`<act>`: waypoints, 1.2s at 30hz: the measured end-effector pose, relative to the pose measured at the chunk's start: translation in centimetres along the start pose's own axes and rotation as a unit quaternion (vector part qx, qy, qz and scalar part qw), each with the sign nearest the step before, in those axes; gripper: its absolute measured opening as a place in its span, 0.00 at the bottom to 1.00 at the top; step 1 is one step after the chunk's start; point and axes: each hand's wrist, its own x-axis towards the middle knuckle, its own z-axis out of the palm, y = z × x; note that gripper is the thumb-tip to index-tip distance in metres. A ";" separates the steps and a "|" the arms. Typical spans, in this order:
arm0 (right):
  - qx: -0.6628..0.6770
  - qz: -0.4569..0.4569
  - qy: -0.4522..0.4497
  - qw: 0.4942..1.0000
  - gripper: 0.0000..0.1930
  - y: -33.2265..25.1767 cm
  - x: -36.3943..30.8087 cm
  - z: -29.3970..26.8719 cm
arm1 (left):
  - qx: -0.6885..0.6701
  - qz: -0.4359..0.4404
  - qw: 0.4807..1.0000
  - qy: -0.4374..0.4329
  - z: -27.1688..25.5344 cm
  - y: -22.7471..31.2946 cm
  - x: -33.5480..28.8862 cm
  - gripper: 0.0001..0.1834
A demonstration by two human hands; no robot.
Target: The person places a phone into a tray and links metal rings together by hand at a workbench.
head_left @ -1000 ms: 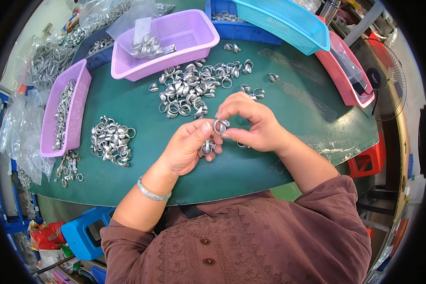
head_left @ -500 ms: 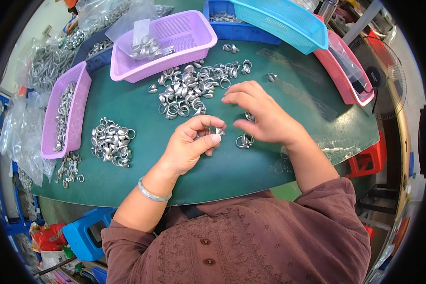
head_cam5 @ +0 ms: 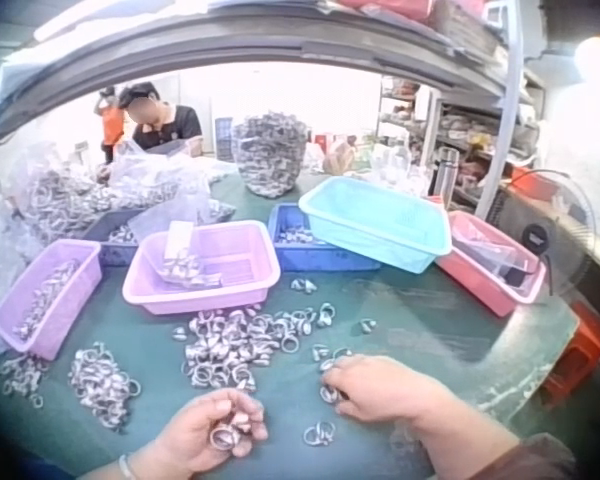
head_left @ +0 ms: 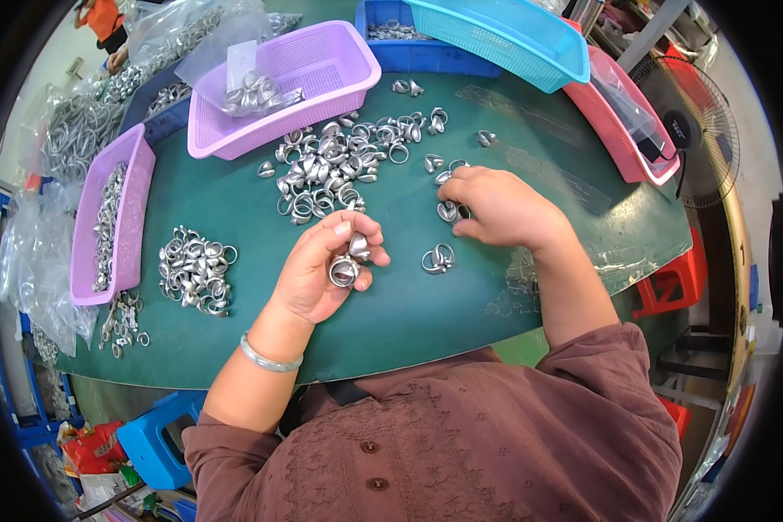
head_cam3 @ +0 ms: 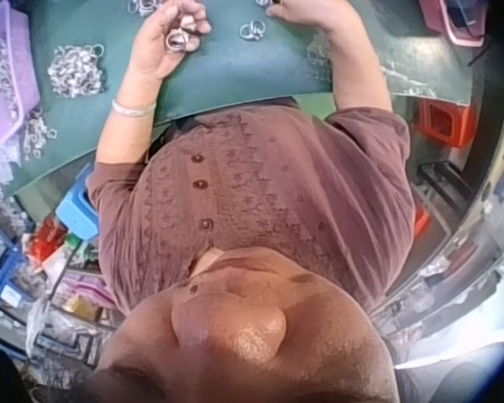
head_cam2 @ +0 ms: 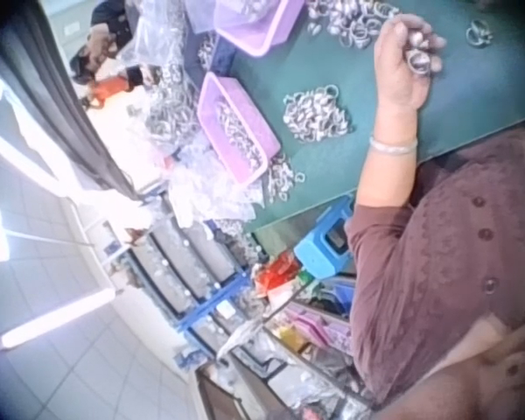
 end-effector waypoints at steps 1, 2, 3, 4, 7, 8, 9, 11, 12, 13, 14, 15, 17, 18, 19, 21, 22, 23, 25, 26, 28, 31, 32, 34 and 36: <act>-0.004 0.003 -0.005 1.000 0.16 0.0 0.1 0.1 | -0.012 -0.006 1.000 -0.002 0.0 0.0 0.0 0.12; -0.004 0.002 -0.006 1.000 0.16 -0.1 0.2 0.2 | -0.012 -0.006 1.000 -0.002 -0.1 0.0 -0.1 0.12; 0.006 -0.020 0.013 1.000 0.15 -0.2 0.2 0.2 | 0.012 -0.004 1.000 0.000 -0.1 -0.1 -0.1 0.12; 0.016 -0.041 0.031 0.999 0.14 -0.2 0.3 0.3 | 0.036 -0.002 0.999 0.002 -0.1 -0.2 -0.1 0.12; 0.077 -0.088 0.090 0.989 0.15 -0.6 0.5 0.6 | 0.055 -0.023 0.998 0.027 0.3 -0.1 0.0 0.11; 0.077 -0.089 0.089 0.989 0.15 -0.8 0.6 0.7 | 0.054 -0.022 0.998 0.027 0.3 -0.2 0.0 0.11; 0.120 -0.106 0.091 0.983 0.15 -1.0 0.7 0.7 | 0.076 -0.027 0.996 0.039 0.4 -0.3 0.1 0.11; 0.165 -0.125 0.092 0.974 0.15 -1.5 1.0 1.0 | 0.097 -0.032 0.993 0.053 0.5 -0.4 0.0 0.11; 0.211 -0.133 0.107 0.963 0.15 -1.8 1.1 1.3 | 0.112 -0.034 0.991 0.058 0.5 -0.4 0.0 0.12; 0.256 -0.141 0.121 0.949 0.15 -2.1 1.2 1.6 | 0.127 -0.035 0.989 0.062 0.5 -0.5 0.0 0.12; 0.257 -0.140 0.124 0.948 0.16 -2.6 1.2 1.3 | 0.127 -0.035 0.989 0.063 0.6 -0.6 -0.1 0.12; 0.258 -0.141 0.123 0.948 0.16 -2.9 1.4 1.6 | 0.142 -0.034 0.987 0.064 0.8 -0.7 -0.1 0.12; 0.260 -0.216 0.189 0.922 0.16 -3.3 1.6 2.1 | 0.157 -0.031 0.985 0.065 0.9 -0.9 -0.2 0.11; 0.252 -0.226 0.191 0.921 0.17 -3.6 1.7 2.1 | 0.174 -0.022 0.983 0.061 0.9 -1.1 -0.2 0.10; 0.253 -0.227 0.190 0.921 0.17 -3.8 1.7 2.3 | 0.192 -0.014 0.980 0.058 0.9 -1.2 -0.2 0.09; 0.241 -0.226 0.203 0.922 0.19 -4.1 1.8 2.6 | 0.181 -0.003 0.981 0.073 1.0 -1.4 -0.2 0.10; 0.241 -0.227 0.202 0.922 0.19 -4.1 1.8 2.7 | 0.242 0.034 0.967 0.069 0.9 -1.4 -0.2 0.09; 0.243 -0.225 0.205 0.921 0.20 -4.0 1.8 2.7 | 0.302 0.070 0.949 0.065 0.8 -1.4 -0.2 0.09; 0.245 -0.223 0.207 0.920 0.21 -3.9 1.8 2.7 | 0.382 0.159 0.909 0.052 0.6 -1.6 0.1 0.08; 0.234 -0.221 0.201 0.925 0.22 -3.7 1.9 2.7 | 0.457 0.245 0.854 0.038 0.6 -1.7 0.1 0.08; 0.223 -0.218 0.194 0.930 0.23 -3.4 1.8 2.4 | 0.443 0.209 0.871 0.046 0.6 -1.6 -0.1 0.08; 0.217 -0.196 0.183 0.939 0.23 -2.8 1.4 1.7 | 0.314 0.108 0.941 0.065 1.2 -1.2 -0.3 0.09; 0.168 -0.173 0.170 0.955 0.23 -2.3 1.2 1.5 | 0.194 0.042 0.977 0.076 1.4 -1.1 -0.3 0.10; 0.096 -0.114 0.116 0.982 0.23 -2.0 0.8 0.6 | 0.114 0.019 0.992 0.059 0.9 -0.6 -0.3 0.11; 0.065 -0.098 0.105 0.988 0.22 -1.7 0.6 0.4 | 0.014 -0.006 0.999 0.036 0.4 -0.2 -0.3 0.14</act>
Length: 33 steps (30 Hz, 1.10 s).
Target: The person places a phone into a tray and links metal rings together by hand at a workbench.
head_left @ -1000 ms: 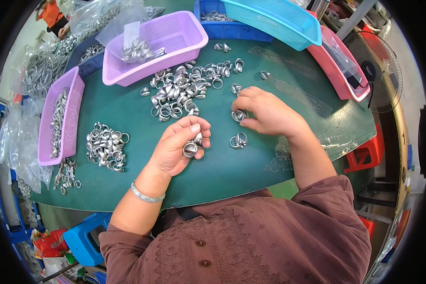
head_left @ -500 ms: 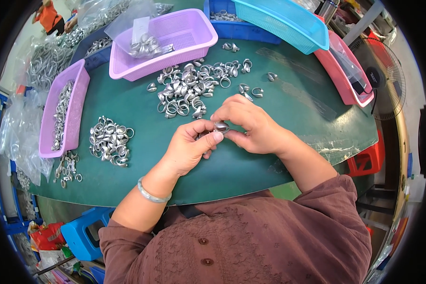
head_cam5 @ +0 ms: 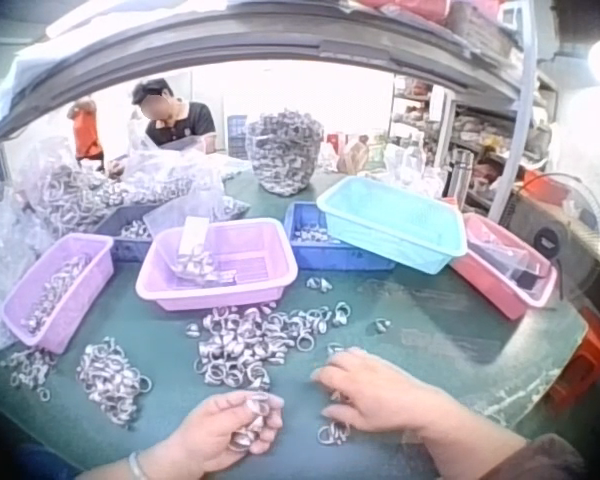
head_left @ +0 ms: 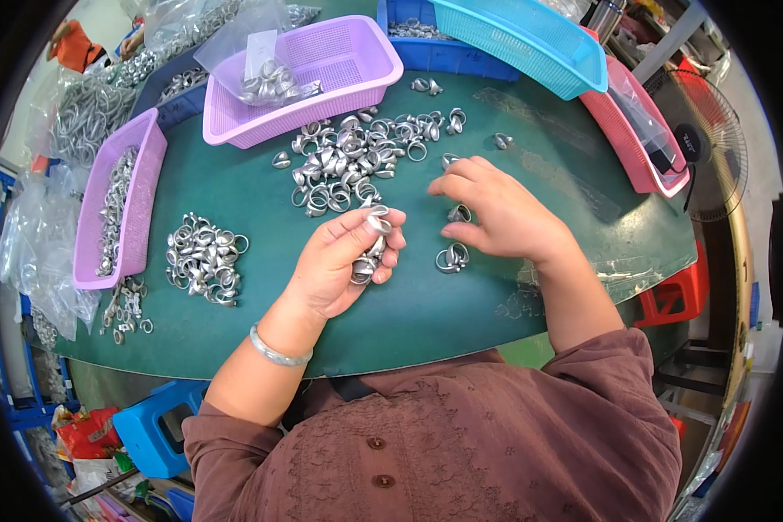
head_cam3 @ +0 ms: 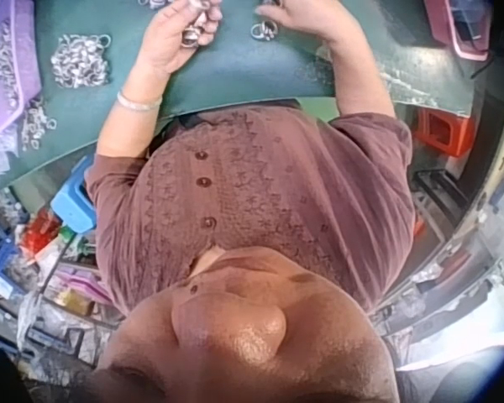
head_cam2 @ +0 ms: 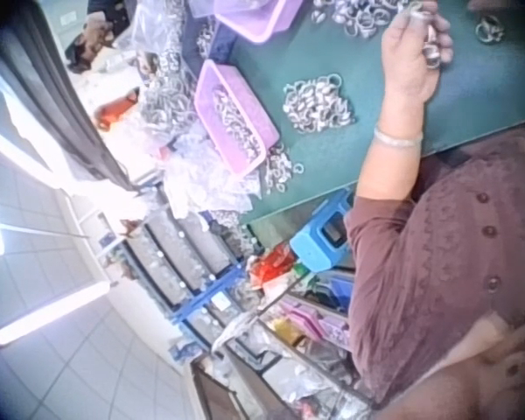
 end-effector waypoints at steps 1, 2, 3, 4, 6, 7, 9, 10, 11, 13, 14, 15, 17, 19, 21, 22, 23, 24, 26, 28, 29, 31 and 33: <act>-0.032 0.017 -0.014 0.999 0.22 0.1 -0.1 -0.1 | 0.001 -0.001 1.000 0.001 -0.1 0.1 0.1 0.14; -0.031 0.017 -0.013 0.999 0.22 0.1 -0.3 -0.2 | -0.018 -0.003 1.000 -0.001 -0.2 0.1 0.1 0.15; -0.037 0.036 -0.035 0.998 0.21 0.0 -0.4 -0.3 | -0.038 -0.006 0.999 -0.003 -0.2 0.2 0.1 0.15; -0.043 0.056 -0.057 0.996 0.21 0.0 -0.5 -0.4 | -0.037 -0.007 0.999 -0.002 -0.2 0.2 0.1 0.15; -0.045 0.069 -0.081 0.993 0.21 0.1 -0.5 -0.3 | -0.042 -0.008 0.999 0.005 -0.2 0.1 0.1 0.15; -0.050 0.082 -0.105 0.990 0.22 0.2 -0.6 -0.3 | -0.042 -0.009 0.999 0.005 -0.2 0.2 0.1 0.15; -0.051 0.082 -0.104 0.990 0.21 0.4 -0.6 -0.1 | -0.036 -0.009 0.999 0.008 -0.1 0.3 0.1 0.15; -0.053 0.080 -0.104 0.990 0.19 0.5 -0.6 0.0 | -0.036 -0.009 0.999 0.008 -0.1 0.2 0.2 0.15; -0.053 0.081 -0.103 0.990 0.19 0.6 -0.6 0.1 | -0.028 -0.005 0.999 0.015 0.0 0.2 0.1 0.15; -0.033 0.061 -0.101 0.993 0.16 0.8 -0.5 0.1 | -0.020 -0.002 1.000 0.023 0.1 0.1 0.1 0.15; -0.033 0.061 -0.101 0.993 0.16 0.7 -0.5 0.2 | -0.002 0.000 0.999 0.035 0.1 0.1 0.1 0.15; -0.030 0.057 -0.090 0.994 0.13 0.6 -0.4 0.2 | 0.016 0.002 0.999 0.046 0.2 0.1 0.2 0.16; -0.028 0.053 -0.079 0.995 0.10 0.5 -0.3 0.3 | 0.024 0.004 0.999 0.048 0.1 0.0 0.2 0.16; -0.008 0.065 -0.067 0.996 0.09 0.6 -0.3 0.5 | 0.031 0.006 0.998 0.049 0.0 0.0 0.2 0.16; 0.013 0.068 -0.066 0.995 0.08 0.7 -0.1 0.6 | -0.002 0.027 1.000 0.004 -0.3 0.1 0.2 0.20; 0.035 0.071 -0.064 0.995 0.07 0.8 0.0 0.7 | -0.002 0.026 1.000 0.003 -0.2 0.1 0.2 0.20; 0.034 0.072 -0.064 0.995 0.07 0.7 0.1 0.7 | -0.037 0.030 0.999 -0.019 0.0 0.3 0.2 0.19; 0.064 0.065 -0.048 0.995 0.07 0.7 0.1 0.8 | -0.071 0.035 0.996 -0.041 0.1 0.4 0.2 0.17; 0.094 0.056 -0.031 0.994 0.06 0.4 0.3 0.8 | -0.062 0.029 0.997 -0.036 0.0 0.4 0.2 0.14; 0.238 0.121 -0.029 0.963 0.06 -0.2 0.3 0.7 | -0.052 0.025 0.998 -0.031 -0.2 0.2 0.2 0.12; 0.237 0.120 -0.030 0.964 0.06 -0.4 0.4 0.9 | -0.015 0.023 0.999 -0.022 -0.5 0.0 0.2 0.12; 0.353 0.084 0.021 0.932 0.06 -0.5 0.3 1.5 | 0.022 0.020 0.999 -0.013 -0.5 -0.2 0.2 0.13; 0.352 0.076 0.044 0.932 0.06 -0.8 0.3 1.8 | 0.086 0.003 0.996 0.012 0.1 -0.2 0.2 0.16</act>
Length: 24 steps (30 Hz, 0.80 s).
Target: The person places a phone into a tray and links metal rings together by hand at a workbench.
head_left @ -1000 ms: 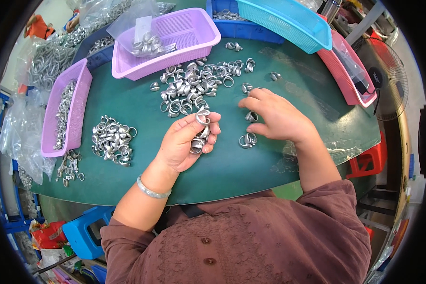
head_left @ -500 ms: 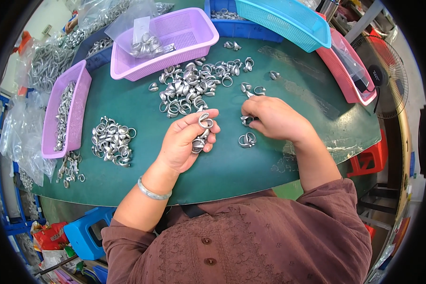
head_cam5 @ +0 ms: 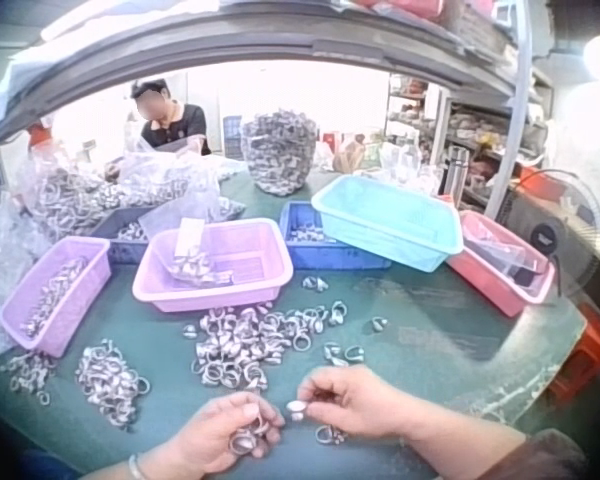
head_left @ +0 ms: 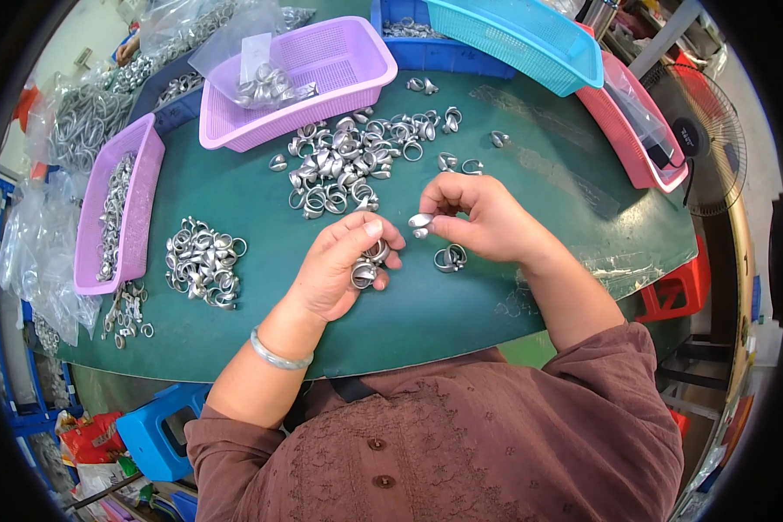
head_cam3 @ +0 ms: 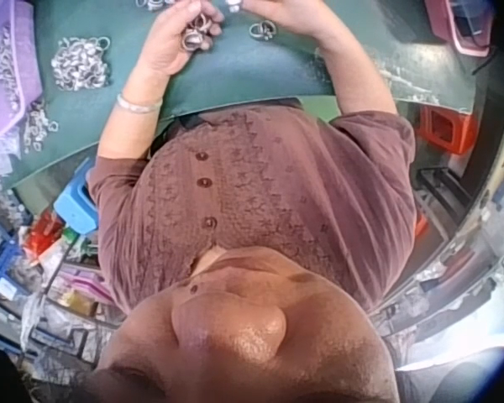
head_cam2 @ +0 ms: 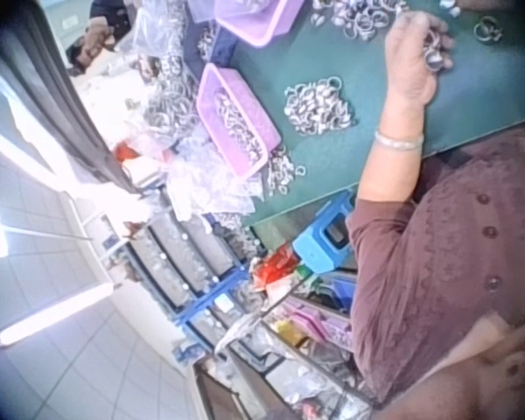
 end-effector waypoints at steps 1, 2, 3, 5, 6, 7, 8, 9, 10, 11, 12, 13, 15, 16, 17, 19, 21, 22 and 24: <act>0.001 -0.017 0.017 1.000 0.06 -0.1 0.0 0.3 | 0.017 -0.008 1.000 0.006 0.2 0.0 0.0 0.18; 0.002 -0.018 0.016 1.000 0.06 -0.2 0.0 0.5 | 0.017 -0.007 1.000 0.007 0.2 -0.1 0.0 0.18; -0.035 -0.065 0.039 0.997 0.06 -0.2 0.0 0.8 | 0.035 -0.017 0.999 -0.010 0.2 -0.2 -0.1 0.19; -0.111 -0.133 0.066 0.983 0.08 -0.4 0.1 1.2 | 0.050 -0.035 0.998 -0.032 0.3 -0.5 -0.2 0.20; -0.111 -0.134 0.066 0.983 0.08 -0.4 0.2 1.3 | 0.050 -0.035 0.998 -0.032 0.5 -0.6 -0.3 0.20; -0.156 -0.194 0.067 0.966 0.08 -0.5 0.4 1.5 | 0.045 -0.034 0.998 -0.027 0.7 -0.6 -0.3 0.20; -0.201 -0.252 0.067 0.944 0.09 -0.4 0.5 1.6 | 0.039 -0.033 0.998 -0.021 0.8 -0.6 -0.3 0.19; -0.195 -0.255 0.067 0.945 0.09 -0.3 0.5 1.8 | 0.041 -0.027 0.999 -0.020 0.7 -0.8 -0.2 0.15; -0.195 -0.255 0.067 0.945 0.09 -0.3 0.5 1.9 | 0.041 -0.027 0.999 -0.020 0.6 -0.8 -0.2 0.15; -0.200 -0.272 0.064 0.939 0.09 -0.4 0.5 1.9 | 0.043 -0.015 0.999 -0.007 0.6 -0.8 -0.2 0.13; -0.206 -0.288 0.062 0.933 0.09 -0.5 0.5 1.9 | 0.045 -0.002 0.999 0.007 0.5 -0.8 -0.2 0.11; -0.206 -0.289 0.062 0.933 0.09 -0.5 0.5 1.9 | 0.045 -0.002 0.999 0.007 0.6 -0.8 -0.2 0.11; -0.178 -0.270 0.075 0.943 0.11 -0.6 0.5 1.8 | 0.084 0.031 0.996 0.029 0.9 -0.7 -0.2 0.10; -0.178 -0.270 0.076 0.943 0.11 -0.7 0.5 1.6 | 0.084 0.031 0.996 0.029 1.0 -0.8 -0.2 0.10; -0.190 -0.266 0.089 0.941 0.13 -0.8 0.6 1.3 | 0.094 0.049 0.994 0.032 1.0 -0.8 -0.2 0.11; -0.216 -0.244 0.100 0.940 0.15 -0.4 0.6 0.4 | 0.103 0.068 0.992 0.037 1.1 -0.7 -0.2 0.13; -0.220 -0.171 0.032 0.960 0.16 -0.2 0.1 -0.9 | 0.128 0.083 0.988 0.031 1.1 -0.7 -0.3 0.14; -0.223 -0.095 -0.037 0.969 0.16 -0.4 -0.1 -1.6 | 0.127 0.083 0.988 0.031 1.1 -0.7 -0.3 0.14; -0.240 -0.059 -0.108 0.963 0.20 -1.0 -0.3 -2.3 | 0.149 0.090 0.984 0.035 1.1 -0.7 -0.3 0.14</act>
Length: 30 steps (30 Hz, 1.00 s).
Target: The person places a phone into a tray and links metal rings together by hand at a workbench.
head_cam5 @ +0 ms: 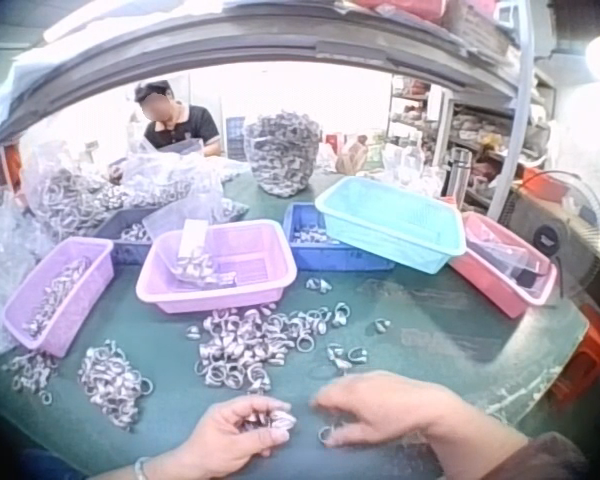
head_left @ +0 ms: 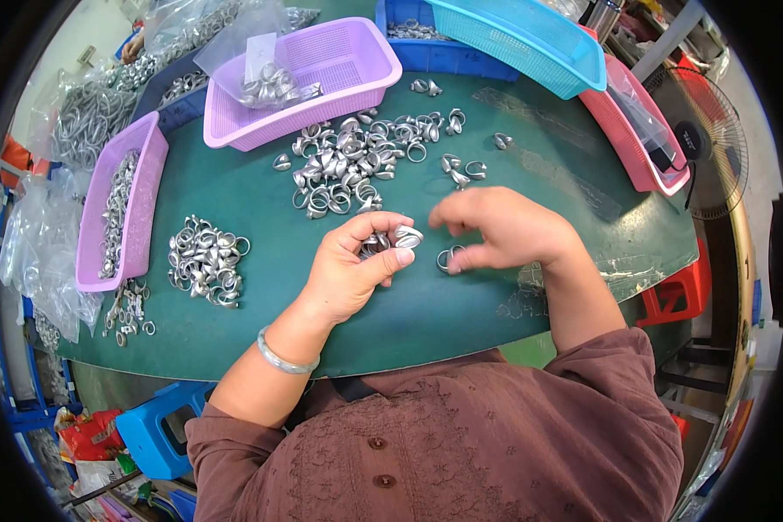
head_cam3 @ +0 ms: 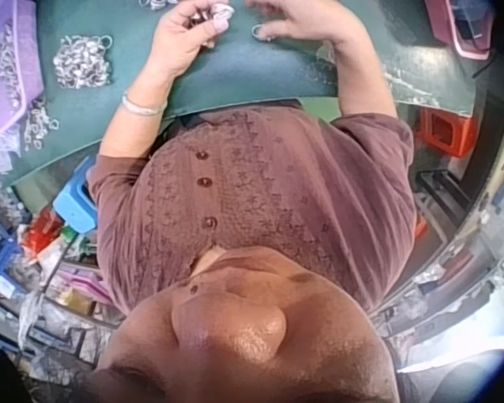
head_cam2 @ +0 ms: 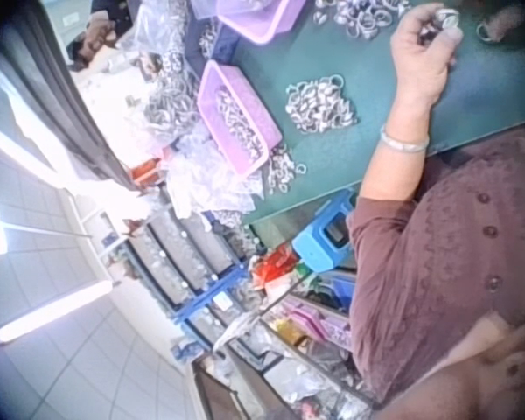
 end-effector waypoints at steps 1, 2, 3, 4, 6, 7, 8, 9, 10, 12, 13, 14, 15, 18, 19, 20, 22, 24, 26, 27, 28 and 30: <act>-0.016 0.021 -0.063 0.998 0.22 -0.1 -0.1 -0.1 | 0.000 0.000 1.000 0.000 0.0 0.0 0.0 0.14; -0.032 0.042 -0.126 0.991 0.23 -0.2 -0.2 0.0 | -0.001 0.007 1.000 -0.007 -0.1 0.0 0.0 0.15; -0.049 0.029 -0.118 0.991 0.22 -0.1 -0.3 0.4 | -0.002 0.015 1.000 -0.014 -0.2 0.0 0.0 0.15; -0.048 0.030 -0.118 0.991 0.22 0.0 -0.2 0.5 | -0.002 0.014 1.000 -0.014 -0.2 0.0 0.0 0.15; -0.090 0.021 -0.146 0.985 0.19 0.0 -0.2 0.6 | -0.061 -0.014 0.998 0.001 -0.2 0.0 0.2 0.18; -0.090 0.022 -0.146 0.985 0.19 0.0 -0.2 0.7 | -0.061 -0.015 0.998 0.000 -0.4 0.0 0.3 0.18; -0.076 0.020 -0.132 0.988 0.18 0.1 -0.2 0.7 | -0.140 -0.029 0.990 -0.013 -0.8 -0.1 0.4 0.18; -0.063 0.019 -0.119 0.991 0.16 0.2 -0.2 0.7 | -0.217 -0.043 0.975 -0.025 -1.1 0.0 0.4 0.18; -0.062 0.019 -0.119 0.991 0.16 0.2 -0.1 0.8 | -0.217 -0.044 0.975 -0.026 -1.3 0.1 0.5 0.18; -0.036 0.020 -0.068 0.997 0.15 0.3 0.0 0.8 | -0.291 -0.042 0.954 -0.059 -1.5 0.6 0.6 0.18; -0.037 0.020 -0.068 0.997 0.15 0.2 0.1 0.9 | -0.306 -0.044 0.949 -0.065 -1.6 0.5 0.7 0.17; -0.005 0.029 -0.055 0.998 0.15 0.2 0.1 0.9 | -0.306 -0.044 0.949 -0.065 -1.6 0.6 0.7 0.17; 0.026 0.039 -0.041 0.998 0.14 0.2 0.2 0.9 | -0.294 -0.054 0.952 -0.061 -1.5 0.6 0.7 0.14; 0.068 0.068 -0.035 0.995 0.14 -0.5 0.6 0.7 | -0.249 -0.065 0.965 -0.050 -1.5 0.0 0.5 0.11; 0.068 0.068 -0.035 0.995 0.14 -0.7 0.7 0.8 | -0.215 -0.066 0.973 -0.045 -1.5 -0.1 0.4 0.12; 0.079 0.052 -0.011 0.995 0.14 -0.8 0.7 0.9 | -0.215 -0.066 0.973 -0.045 -1.4 -0.2 0.4 0.12; 0.089 0.036 0.014 0.995 0.14 -0.8 0.7 1.3 | -0.107 -0.086 0.990 -0.043 -1.2 -0.1 0.3 0.13; 0.115 -0.018 0.047 0.992 0.13 -0.6 0.7 1.8 | -0.086 -0.096 0.991 -0.030 -0.5 0.3 0.2 0.11; 0.118 -0.034 0.053 0.991 0.13 -0.8 0.8 2.2 | -0.028 -0.126 0.992 0.010 0.0 0.7 0.1 0.09; 0.120 -0.049 0.060 0.990 0.13 -0.9 0.8 2.3 | -0.017 -0.127 0.992 0.010 0.1 0.8 0.2 0.07; 0.121 -0.050 0.060 0.990 0.13 -1.0 0.9 2.5 | -0.017 -0.126 0.992 0.011 0.1 0.8 0.2 0.07; 0.118 -0.057 0.073 0.989 0.13 -1.2 0.9 2.6 | -0.016 -0.125 0.992 0.016 0.0 0.8 0.1 0.05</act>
